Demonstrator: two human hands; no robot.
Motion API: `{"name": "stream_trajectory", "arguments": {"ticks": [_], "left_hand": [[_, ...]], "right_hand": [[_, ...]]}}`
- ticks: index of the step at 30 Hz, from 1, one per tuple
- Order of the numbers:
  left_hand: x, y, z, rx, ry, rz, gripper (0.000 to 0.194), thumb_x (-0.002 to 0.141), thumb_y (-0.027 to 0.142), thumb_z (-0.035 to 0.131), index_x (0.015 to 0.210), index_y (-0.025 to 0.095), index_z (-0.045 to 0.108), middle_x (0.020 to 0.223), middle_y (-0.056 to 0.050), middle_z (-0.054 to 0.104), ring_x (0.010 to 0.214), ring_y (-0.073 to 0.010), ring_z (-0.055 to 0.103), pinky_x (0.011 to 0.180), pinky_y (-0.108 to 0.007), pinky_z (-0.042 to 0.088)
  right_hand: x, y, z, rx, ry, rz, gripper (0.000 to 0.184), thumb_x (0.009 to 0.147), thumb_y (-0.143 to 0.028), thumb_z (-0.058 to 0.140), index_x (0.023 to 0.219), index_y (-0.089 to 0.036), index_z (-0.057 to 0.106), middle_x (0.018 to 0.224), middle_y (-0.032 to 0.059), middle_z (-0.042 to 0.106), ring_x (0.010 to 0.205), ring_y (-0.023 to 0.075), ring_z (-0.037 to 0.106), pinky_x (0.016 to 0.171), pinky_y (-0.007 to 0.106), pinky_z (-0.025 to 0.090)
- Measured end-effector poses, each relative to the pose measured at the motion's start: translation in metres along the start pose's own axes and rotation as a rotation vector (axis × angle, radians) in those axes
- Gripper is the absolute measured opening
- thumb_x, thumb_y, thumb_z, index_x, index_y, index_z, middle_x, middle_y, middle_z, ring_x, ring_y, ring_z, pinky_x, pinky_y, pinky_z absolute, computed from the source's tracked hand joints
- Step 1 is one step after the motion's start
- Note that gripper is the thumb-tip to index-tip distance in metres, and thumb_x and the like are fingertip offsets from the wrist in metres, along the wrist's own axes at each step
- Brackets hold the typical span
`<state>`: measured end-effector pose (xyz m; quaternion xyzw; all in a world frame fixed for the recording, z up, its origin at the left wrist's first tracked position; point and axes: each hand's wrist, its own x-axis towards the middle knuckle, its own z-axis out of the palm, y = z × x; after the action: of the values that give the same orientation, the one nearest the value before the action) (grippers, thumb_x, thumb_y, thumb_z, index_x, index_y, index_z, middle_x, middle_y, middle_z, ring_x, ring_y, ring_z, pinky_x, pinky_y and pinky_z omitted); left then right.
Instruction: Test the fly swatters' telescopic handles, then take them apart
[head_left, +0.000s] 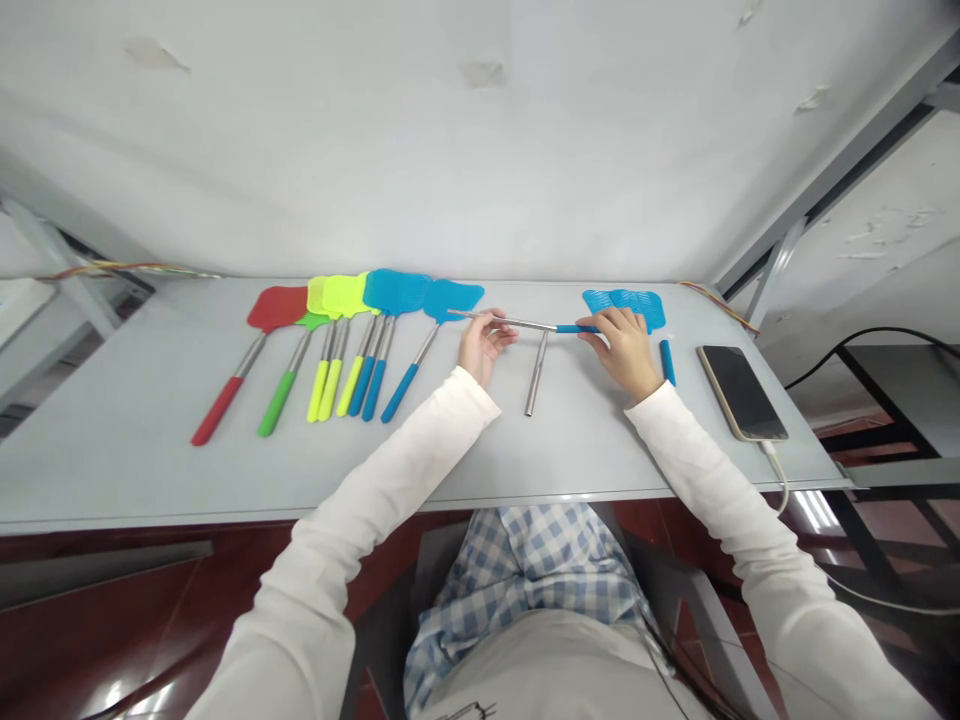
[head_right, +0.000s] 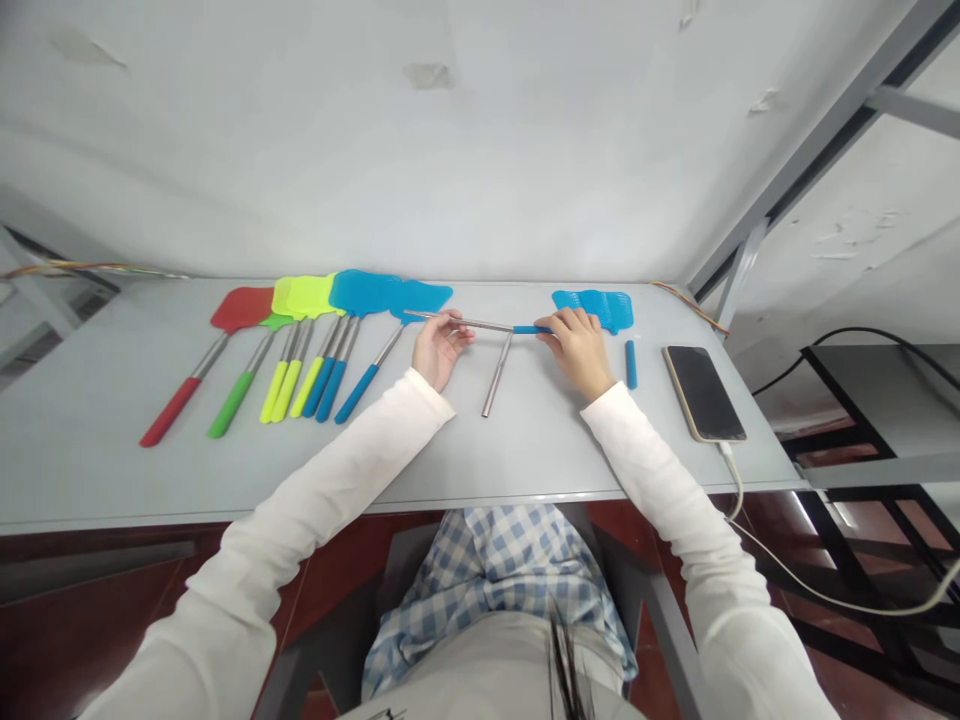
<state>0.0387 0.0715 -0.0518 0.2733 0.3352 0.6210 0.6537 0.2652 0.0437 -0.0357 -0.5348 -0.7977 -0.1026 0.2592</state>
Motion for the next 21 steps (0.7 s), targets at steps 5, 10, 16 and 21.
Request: {"name": "stream_trajectory", "arguments": {"ticks": [5, 10, 16, 21], "left_hand": [[0.002, 0.000, -0.003, 0.027, -0.056, -0.025, 0.014, 0.084, 0.027, 0.054, 0.086, 0.016, 0.062, 0.066, 0.001, 0.056, 0.064, -0.0093, 0.063, 0.069, -0.022, 0.052], [0.005, 0.005, -0.007, 0.036, -0.113, -0.079, 0.020, 0.084, 0.028, 0.060, 0.100, 0.017, 0.066, 0.068, 0.001, 0.060, 0.069, -0.0100, 0.066, 0.072, -0.021, 0.052], [0.006, 0.007, -0.010, 0.005, -0.191, -0.144, 0.025, 0.085, 0.030, 0.061, 0.106, 0.018, 0.066, 0.073, -0.001, 0.066, 0.077, -0.0125, 0.069, 0.070, -0.020, 0.054], [0.008, 0.005, -0.014, -0.004, -0.227, -0.181, 0.026, 0.086, 0.032, 0.062, 0.109, 0.019, 0.066, 0.077, -0.002, 0.068, 0.078, -0.0123, 0.070, 0.071, -0.020, 0.054]], "right_hand": [[0.001, -0.006, -0.002, 0.050, 0.007, 0.026, 0.032, 0.096, -0.039, 0.038, 0.105, -0.023, 0.065, 0.098, 0.0103, 0.063, 0.095, 0.0271, 0.052, 0.080, 0.039, 0.033], [0.005, -0.011, -0.002, 0.034, 0.021, 0.042, 0.031, 0.096, -0.039, 0.038, 0.103, -0.024, 0.064, 0.099, 0.0095, 0.063, 0.095, 0.0273, 0.052, 0.080, 0.039, 0.033], [0.007, -0.012, 0.000, -0.004, 0.081, 0.068, 0.030, 0.096, -0.038, 0.037, 0.105, -0.025, 0.063, 0.103, 0.0093, 0.062, 0.096, 0.0275, 0.049, 0.082, 0.041, 0.032], [0.008, -0.010, -0.002, 0.004, 0.124, 0.069, 0.029, 0.096, -0.037, 0.039, 0.105, -0.025, 0.064, 0.105, 0.0092, 0.062, 0.098, 0.0271, 0.049, 0.084, 0.041, 0.032]]}}
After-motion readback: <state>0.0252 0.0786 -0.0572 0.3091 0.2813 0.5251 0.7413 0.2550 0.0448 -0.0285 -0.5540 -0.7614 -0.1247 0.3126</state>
